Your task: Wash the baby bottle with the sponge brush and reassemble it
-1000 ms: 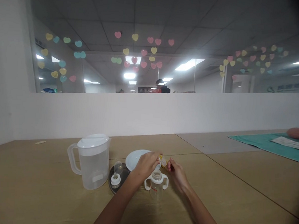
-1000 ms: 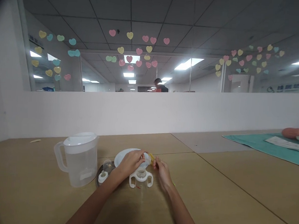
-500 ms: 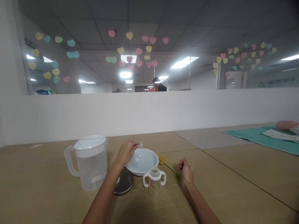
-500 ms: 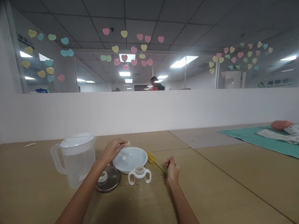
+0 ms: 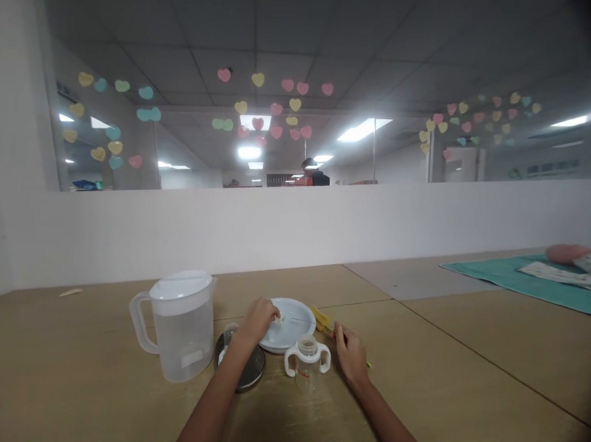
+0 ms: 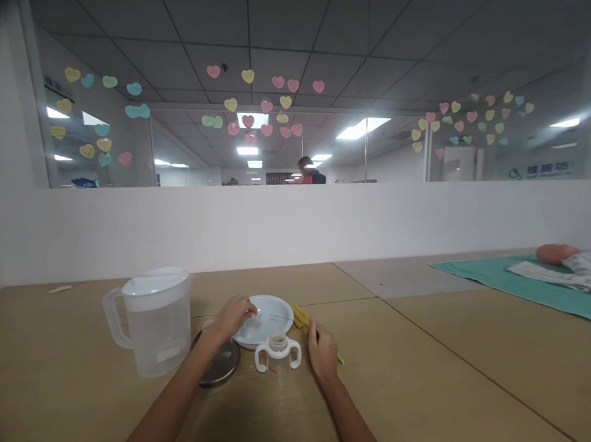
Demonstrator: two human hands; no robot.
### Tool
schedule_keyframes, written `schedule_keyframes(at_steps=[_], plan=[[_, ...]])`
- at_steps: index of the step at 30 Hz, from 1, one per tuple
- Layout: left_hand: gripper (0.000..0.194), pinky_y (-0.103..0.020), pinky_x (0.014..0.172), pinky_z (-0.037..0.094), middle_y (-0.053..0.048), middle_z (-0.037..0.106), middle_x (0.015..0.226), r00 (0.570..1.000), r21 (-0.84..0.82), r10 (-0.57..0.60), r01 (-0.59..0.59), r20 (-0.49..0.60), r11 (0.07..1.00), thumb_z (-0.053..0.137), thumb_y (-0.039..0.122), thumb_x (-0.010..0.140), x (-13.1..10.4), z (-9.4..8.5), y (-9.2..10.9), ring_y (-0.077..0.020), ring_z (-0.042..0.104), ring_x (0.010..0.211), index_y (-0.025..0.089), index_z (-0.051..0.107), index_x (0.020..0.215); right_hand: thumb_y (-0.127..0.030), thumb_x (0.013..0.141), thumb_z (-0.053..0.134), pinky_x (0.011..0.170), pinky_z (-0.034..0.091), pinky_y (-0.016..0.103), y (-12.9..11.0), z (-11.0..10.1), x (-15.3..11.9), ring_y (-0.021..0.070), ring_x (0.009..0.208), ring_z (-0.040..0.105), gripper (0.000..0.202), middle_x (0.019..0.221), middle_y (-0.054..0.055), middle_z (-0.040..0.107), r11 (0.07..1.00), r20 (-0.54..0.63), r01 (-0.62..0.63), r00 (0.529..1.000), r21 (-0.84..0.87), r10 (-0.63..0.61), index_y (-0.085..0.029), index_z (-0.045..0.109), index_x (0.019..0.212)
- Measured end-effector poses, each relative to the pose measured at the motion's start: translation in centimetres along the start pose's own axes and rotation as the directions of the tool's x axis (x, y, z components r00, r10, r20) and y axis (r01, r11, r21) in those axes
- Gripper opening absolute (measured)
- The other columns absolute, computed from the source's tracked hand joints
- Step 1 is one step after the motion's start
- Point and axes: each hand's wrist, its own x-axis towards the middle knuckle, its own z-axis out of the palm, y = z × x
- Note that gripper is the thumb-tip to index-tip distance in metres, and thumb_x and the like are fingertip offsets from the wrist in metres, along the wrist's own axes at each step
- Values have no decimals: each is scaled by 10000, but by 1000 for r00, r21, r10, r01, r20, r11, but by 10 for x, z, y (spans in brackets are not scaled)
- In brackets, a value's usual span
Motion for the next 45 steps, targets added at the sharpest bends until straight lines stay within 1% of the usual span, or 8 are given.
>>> schedule_keyframes(at_steps=[11, 17, 22, 26, 34, 37, 41, 45], plan=[[158, -242, 693, 440, -41, 684, 769, 980, -442, -33, 118, 194, 889, 563, 170, 695, 0, 23, -10, -150, 594, 747, 123, 687, 781, -604, 834, 258, 657, 386, 320, 2, 3, -2, 220, 655, 575, 546, 657, 90, 640, 994, 49, 83, 996, -77, -80, -217, 526, 557], [387, -203, 656, 443, -103, 611, 1082, 990, -697, -85, 141, 115, 703, 377, 376, 848, 2, -3, -2, -116, 587, 844, 112, 572, 1053, -603, 834, 275, 611, 366, 299, 2, 4, -3, 198, 613, 541, 534, 618, 68, 608, 993, 85, 100, 992, -59, -95, -212, 512, 560], [414, -194, 638, 435, -103, 604, 1044, 995, -936, -103, 36, 0, 350, 588, 451, 749, -5, -38, 22, -113, 579, 811, 130, 582, 1010, -605, 835, 261, 577, 337, 290, 1, 5, -4, 187, 590, 512, 530, 598, 58, 582, 990, 109, 98, 990, -98, -87, -216, 474, 544], [415, -209, 658, 443, -99, 607, 1025, 999, -959, -50, 21, 7, 284, 639, 449, 720, -12, -54, 42, -110, 575, 783, 132, 594, 984, -624, 834, 235, 579, 338, 287, 0, 5, -5, 181, 592, 511, 544, 606, 58, 587, 988, 118, 98, 989, -118, -84, -220, 464, 549], [358, -216, 650, 445, -94, 626, 993, 994, -946, 76, 51, 80, 322, 605, 388, 752, -9, -36, 52, -119, 579, 778, 118, 611, 988, -618, 839, 221, 566, 328, 278, 1, 6, -4, 174, 578, 496, 551, 592, 51, 573, 986, 132, 95, 988, -138, -77, -215, 468, 555], [304, -230, 668, 444, -75, 656, 943, 980, -878, 156, 31, 119, 477, 575, 336, 760, -8, -30, 52, -135, 580, 785, 124, 646, 967, -604, 842, 240, 562, 327, 277, 2, 6, -4, 173, 580, 496, 543, 590, 49, 574, 986, 134, 95, 988, -136, -77, -211, 488, 560], [197, -246, 759, 426, -31, 685, 844, 951, -665, 293, -157, 97, 730, 599, 278, 724, -11, -26, 54, -159, 581, 813, 151, 707, 829, -590, 840, 270, 567, 331, 280, 1, 6, -5, 174, 599, 502, 524, 626, 52, 593, 981, 142, 118, 985, -153, -97, -210, 515, 577], [211, -264, 824, 419, -32, 673, 1000, 968, -434, 241, -189, 68, 881, 576, 304, 742, -13, -29, 54, -179, 581, 898, 199, 718, 858, -573, 835, 310, 583, 344, 287, -1, 6, -5, 174, 606, 503, 481, 652, 52, 600, 972, 132, 162, 981, -168, -141, -211, 546, 624]])
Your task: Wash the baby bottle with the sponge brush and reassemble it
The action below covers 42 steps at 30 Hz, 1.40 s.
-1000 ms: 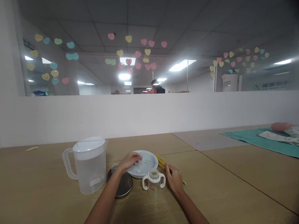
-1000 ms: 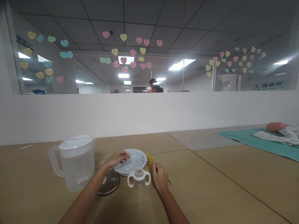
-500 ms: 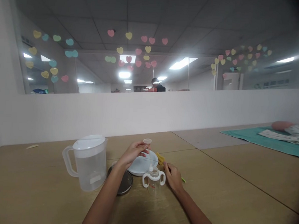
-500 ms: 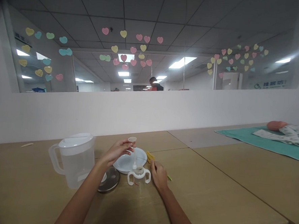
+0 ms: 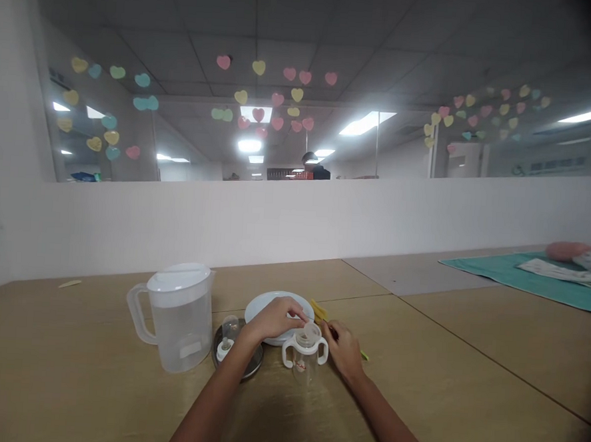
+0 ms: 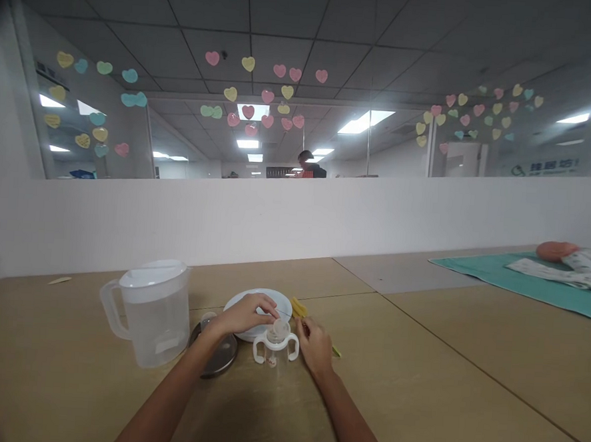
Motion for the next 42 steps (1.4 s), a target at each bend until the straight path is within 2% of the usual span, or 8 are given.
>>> schedule_keyframes(at_steps=[5, 11, 17, 25, 34, 36, 39, 42], plan=[[232, -282, 816, 428, -65, 685, 1005, 961, 272, -267, 277, -74, 922, 529, 268, 767, -13, -23, -4, -183, 613, 890, 214, 702, 912, -517, 863, 315, 598, 371, 290, -9, -5, 0, 173, 633, 517, 430, 707, 54, 611, 999, -18, 7, 1000, 46, -6, -205, 582, 737], [76, -388, 689, 478, -150, 693, 704, 780, 452, -617, 589, -103, 670, 683, 76, 503, -34, -47, -47, -310, 650, 754, 138, 664, 541, -300, 880, 368, 756, 394, 347, -26, -15, -10, 208, 833, 541, 274, 848, 94, 630, 938, -251, 346, 906, -31, -342, -189, 617, 856], [184, -430, 756, 486, -186, 700, 835, 703, 541, -696, 646, -147, 538, 697, 17, 460, -38, -31, -85, -351, 632, 884, 143, 682, 593, -262, 807, 513, 750, 402, 373, -42, -10, -17, 224, 833, 562, 247, 888, 103, 649, 719, -103, 670, 715, -186, -692, -170, 632, 1003], [238, -365, 810, 490, -166, 695, 914, 678, 596, -727, 630, -108, 498, 725, 15, 486, -44, -25, -73, -308, 637, 918, 139, 703, 688, -235, 819, 488, 756, 420, 366, -45, -7, -17, 207, 858, 567, 296, 938, 98, 640, 700, -136, 655, 695, -285, -706, -156, 588, 1086], [229, -282, 788, 447, -93, 658, 993, 880, 568, -442, 457, -175, 685, 472, 174, 802, -49, -56, 51, -196, 610, 931, 169, 635, 963, -362, 731, 595, 851, 412, 457, -78, -19, -16, 288, 1000, 546, 697, 1112, 167, 587, 703, -295, 667, 640, -246, -710, -119, 347, 1335], [188, -242, 735, 445, -47, 660, 917, 984, 488, -172, 170, -43, 856, 467, 195, 815, -54, -48, 89, -161, 613, 839, 184, 623, 919, -338, 748, 565, 791, 453, 420, -96, -23, -17, 271, 961, 569, 623, 1070, 168, 601, 761, -361, 640, 688, -107, -629, -117, 370, 1296], [199, -255, 667, 455, -65, 633, 864, 998, 585, 4, 31, -58, 810, 393, 159, 855, -66, -24, 119, -171, 601, 780, 146, 591, 877, -278, 781, 490, 615, 473, 331, -111, -39, -16, 195, 716, 598, 287, 806, 82, 634, 800, -390, 596, 756, 77, -526, -182, 525, 1049], [170, -280, 619, 479, -50, 610, 745, 961, 708, 265, -134, -79, 694, 407, 121, 842, -83, 8, 111, -180, 596, 708, 151, 573, 822, -364, 780, 492, 575, 464, 350, -105, -63, -13, 190, 632, 586, 221, 694, 60, 628, 635, -309, 772, 597, -29, -740, -195, 580, 892]])
